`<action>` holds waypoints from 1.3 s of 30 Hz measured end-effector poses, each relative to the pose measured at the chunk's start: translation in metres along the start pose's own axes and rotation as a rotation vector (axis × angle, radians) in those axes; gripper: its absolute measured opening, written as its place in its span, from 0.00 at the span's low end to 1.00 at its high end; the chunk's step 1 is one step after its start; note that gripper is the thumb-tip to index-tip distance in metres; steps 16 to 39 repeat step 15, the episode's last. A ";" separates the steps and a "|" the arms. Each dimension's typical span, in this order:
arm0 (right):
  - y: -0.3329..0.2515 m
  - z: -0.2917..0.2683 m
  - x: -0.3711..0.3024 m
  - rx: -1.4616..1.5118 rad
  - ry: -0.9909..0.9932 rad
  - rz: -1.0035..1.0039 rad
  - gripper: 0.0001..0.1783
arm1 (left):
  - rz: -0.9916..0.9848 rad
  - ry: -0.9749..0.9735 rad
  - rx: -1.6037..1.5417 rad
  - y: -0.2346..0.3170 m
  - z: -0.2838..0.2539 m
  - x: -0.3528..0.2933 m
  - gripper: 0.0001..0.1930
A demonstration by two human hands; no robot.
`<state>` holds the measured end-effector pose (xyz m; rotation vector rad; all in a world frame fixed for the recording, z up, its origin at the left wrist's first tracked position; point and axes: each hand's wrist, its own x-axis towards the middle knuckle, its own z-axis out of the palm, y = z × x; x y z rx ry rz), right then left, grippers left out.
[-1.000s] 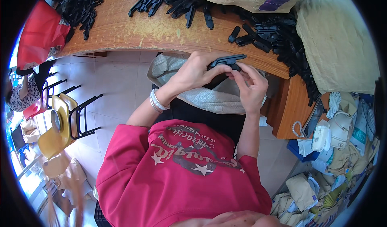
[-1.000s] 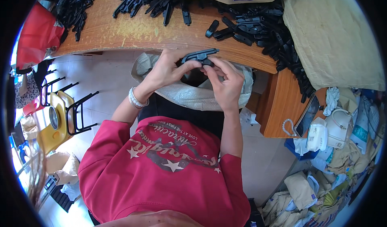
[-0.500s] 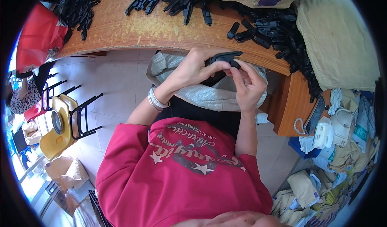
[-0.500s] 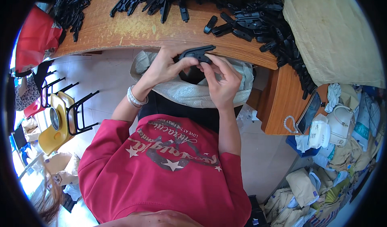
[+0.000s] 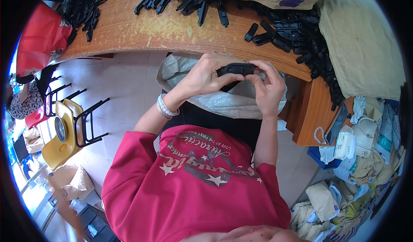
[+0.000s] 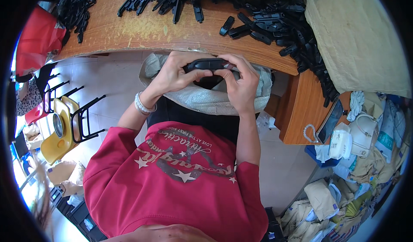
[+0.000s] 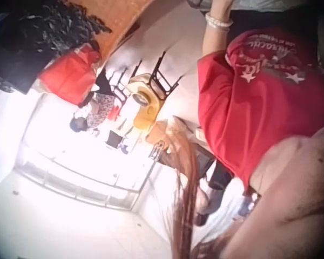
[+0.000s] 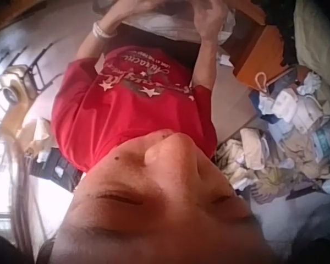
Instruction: Inspecting, clicking together, and bagging small black plastic clips at a workbench.
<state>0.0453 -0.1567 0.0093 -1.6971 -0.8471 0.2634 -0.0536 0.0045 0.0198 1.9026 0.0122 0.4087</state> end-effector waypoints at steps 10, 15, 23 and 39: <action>0.023 -0.017 0.042 -0.516 0.107 -0.224 0.12 | 0.061 -0.132 0.375 -0.033 0.007 -0.028 0.14; 0.011 -0.018 0.073 -0.961 -0.152 -0.085 0.17 | 0.037 0.169 0.717 -0.032 -0.022 0.034 0.14; 0.011 -0.018 0.073 -0.961 -0.152 -0.085 0.17 | 0.037 0.169 0.717 -0.032 -0.022 0.034 0.14; 0.011 -0.018 0.073 -0.961 -0.152 -0.085 0.17 | 0.037 0.169 0.717 -0.032 -0.022 0.034 0.14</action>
